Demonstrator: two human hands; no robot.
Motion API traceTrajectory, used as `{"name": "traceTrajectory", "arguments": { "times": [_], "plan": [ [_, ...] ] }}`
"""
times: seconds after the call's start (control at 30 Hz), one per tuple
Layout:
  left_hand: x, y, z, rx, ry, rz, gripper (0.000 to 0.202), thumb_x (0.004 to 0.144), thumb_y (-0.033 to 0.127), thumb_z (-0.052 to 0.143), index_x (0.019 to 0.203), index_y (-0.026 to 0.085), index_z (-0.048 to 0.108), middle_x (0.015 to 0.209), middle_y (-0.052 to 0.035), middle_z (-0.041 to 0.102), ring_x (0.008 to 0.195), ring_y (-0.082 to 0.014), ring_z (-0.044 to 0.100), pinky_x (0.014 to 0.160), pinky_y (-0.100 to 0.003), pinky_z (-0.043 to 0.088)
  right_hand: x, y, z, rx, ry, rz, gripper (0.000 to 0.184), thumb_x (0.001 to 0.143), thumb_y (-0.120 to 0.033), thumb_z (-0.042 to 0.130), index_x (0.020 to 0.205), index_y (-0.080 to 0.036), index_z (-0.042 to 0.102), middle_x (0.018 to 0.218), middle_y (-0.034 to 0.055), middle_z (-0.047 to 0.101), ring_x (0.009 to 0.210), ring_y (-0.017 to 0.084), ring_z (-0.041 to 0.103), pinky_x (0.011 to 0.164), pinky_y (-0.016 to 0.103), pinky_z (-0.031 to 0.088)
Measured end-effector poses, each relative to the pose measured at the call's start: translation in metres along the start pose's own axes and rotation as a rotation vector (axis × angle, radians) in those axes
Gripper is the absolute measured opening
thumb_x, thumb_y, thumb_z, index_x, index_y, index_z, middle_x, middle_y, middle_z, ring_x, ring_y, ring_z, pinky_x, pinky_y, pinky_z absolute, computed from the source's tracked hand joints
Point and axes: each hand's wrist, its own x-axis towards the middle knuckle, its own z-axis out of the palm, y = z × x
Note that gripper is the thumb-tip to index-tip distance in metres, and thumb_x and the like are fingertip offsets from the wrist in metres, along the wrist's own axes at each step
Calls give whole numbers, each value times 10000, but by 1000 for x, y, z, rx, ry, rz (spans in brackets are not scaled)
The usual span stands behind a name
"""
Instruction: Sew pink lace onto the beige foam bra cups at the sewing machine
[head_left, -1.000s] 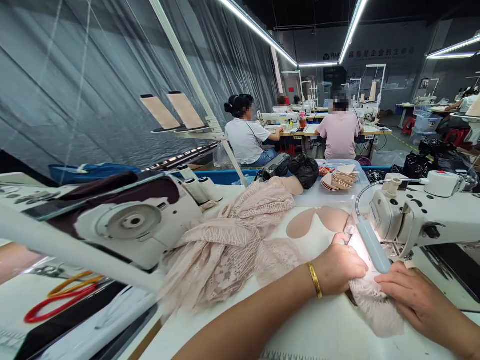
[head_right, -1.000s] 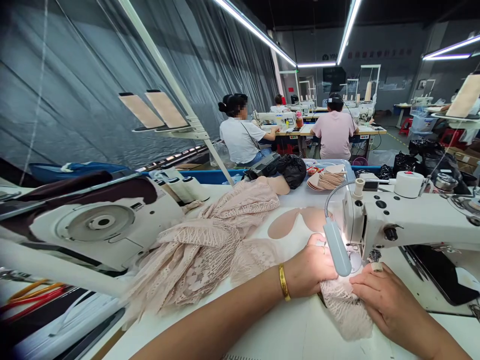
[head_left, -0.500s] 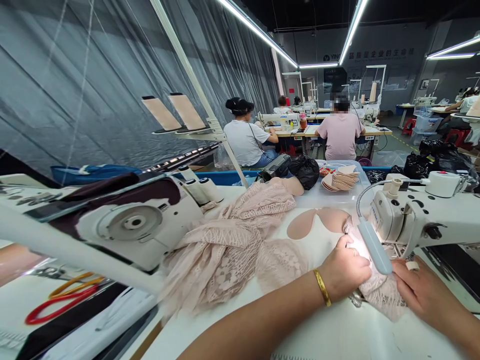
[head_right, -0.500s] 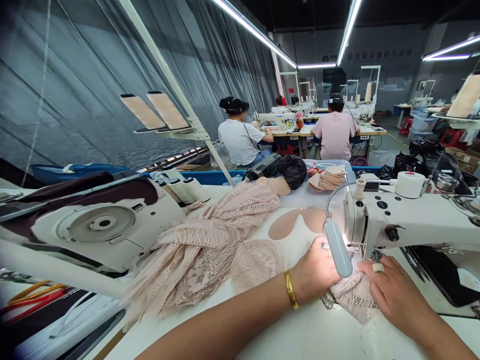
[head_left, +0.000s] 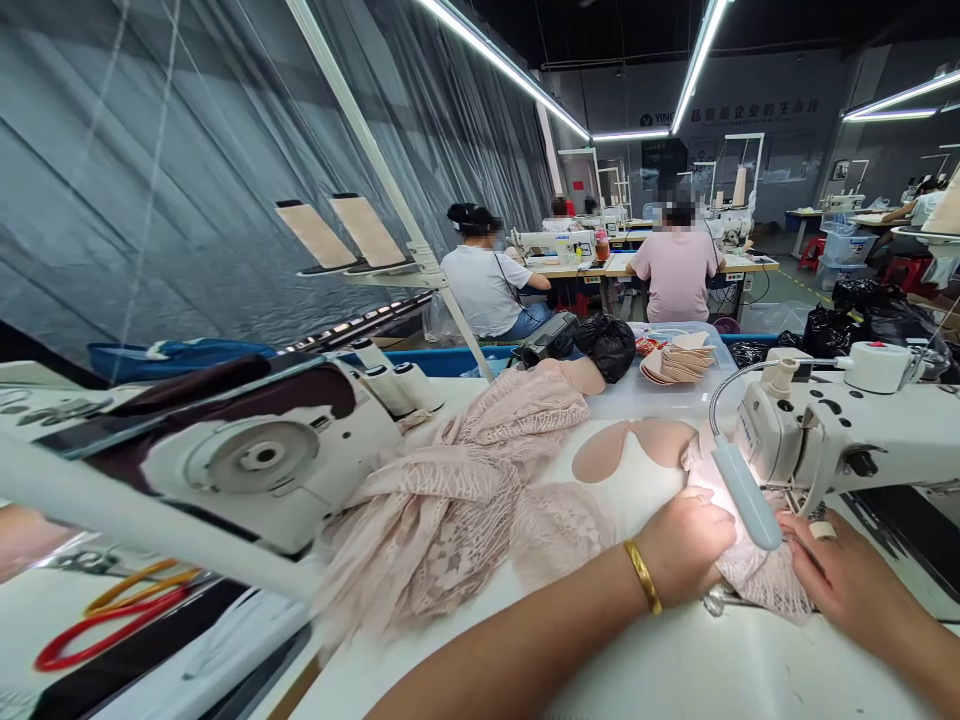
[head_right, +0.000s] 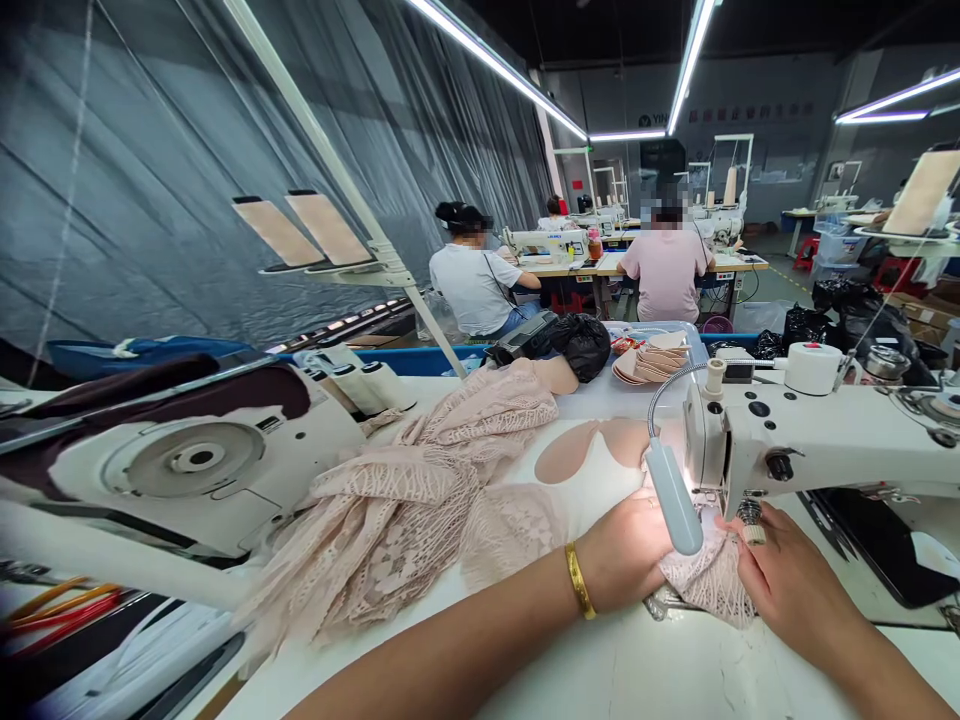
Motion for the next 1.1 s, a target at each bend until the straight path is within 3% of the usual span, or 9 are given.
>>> {"name": "traceTrajectory", "arguments": {
  "times": [0.17, 0.27, 0.43, 0.57, 0.67, 0.77, 0.9, 1.0, 1.1],
  "plan": [
    [0, 2, -21, -102, -138, -173, 230, 869, 388, 680, 994, 196, 702, 995, -87, 693, 964, -281, 619, 958, -473, 457, -6, -8, 0, 76, 73, -139, 451, 1045, -247, 449, 1495, -231, 481, 1187, 125, 744, 1098, 310, 686, 934, 492, 556],
    [5, 8, -27, -173, -186, -220, 338, 859, 452, 684, 1067, 185, 692, 1038, -100, 693, 980, -284, 617, 888, -419, 492, -2, -21, -5, 130, 25, -254, 557, 1022, -340, 578, 1543, -245, 406, 1426, 134, 643, 1294, 324, 604, 1027, 506, 523],
    [3, 13, -40, -239, -288, -84, 245, 780, 295, 693, 1002, 192, 676, 1107, -65, 690, 1027, -260, 610, 917, -377, 493, 6, -26, -3, 105, -2, -223, 410, 1020, -149, 467, 1411, -250, 542, 1323, 101, 695, 1259, 281, 632, 1008, 468, 533],
    [-1, 12, -48, -163, -317, -138, 335, 729, 259, 703, 1054, 191, 662, 1131, -82, 674, 970, -281, 612, 867, -424, 488, 8, -14, 1, 62, -66, -175, 382, 966, -65, 410, 1142, -272, 678, 1173, 55, 747, 1111, 259, 695, 908, 409, 553],
    [0, 9, -44, -202, -311, -95, 424, 750, 259, 695, 1162, 187, 633, 1095, -82, 676, 933, -266, 623, 795, -383, 490, 6, -9, 1, 8, -61, -153, 411, 950, -56, 393, 1188, -258, 660, 1216, 54, 746, 1041, 254, 713, 919, 417, 525],
    [0, 5, -34, -229, -249, -40, 304, 801, 218, 673, 1104, 200, 652, 1085, -57, 694, 996, -251, 638, 853, -372, 486, 3, -9, 0, -35, -30, -136, 391, 992, -155, 420, 1337, -239, 584, 1181, 72, 762, 953, 264, 721, 981, 474, 481],
    [-2, 2, -24, -225, -152, -53, 295, 798, 91, 642, 1059, 220, 688, 1198, -27, 709, 1112, -224, 640, 988, -371, 472, 1, -16, -2, -18, -7, -175, 490, 982, -512, 594, 1393, -251, 536, 1353, 111, 694, 1022, 308, 694, 993, 509, 467],
    [-3, 7, -21, -266, -106, 0, 344, 840, 73, 596, 1146, 216, 663, 1222, -7, 713, 1113, -167, 645, 989, -282, 480, 4, -22, 0, 9, 15, -154, 224, 1022, -293, 480, 1167, -216, 631, 1259, 119, 712, 965, 292, 685, 896, 474, 492],
    [-4, 13, -19, -214, -111, 52, 153, 934, 164, 554, 1017, 224, 667, 1144, -3, 730, 1029, -176, 664, 923, -276, 499, 7, -22, 4, -3, -16, -100, 364, 885, -2, 359, 931, -224, 644, 1006, 66, 727, 792, 231, 662, 847, 433, 491]
  ]
}}
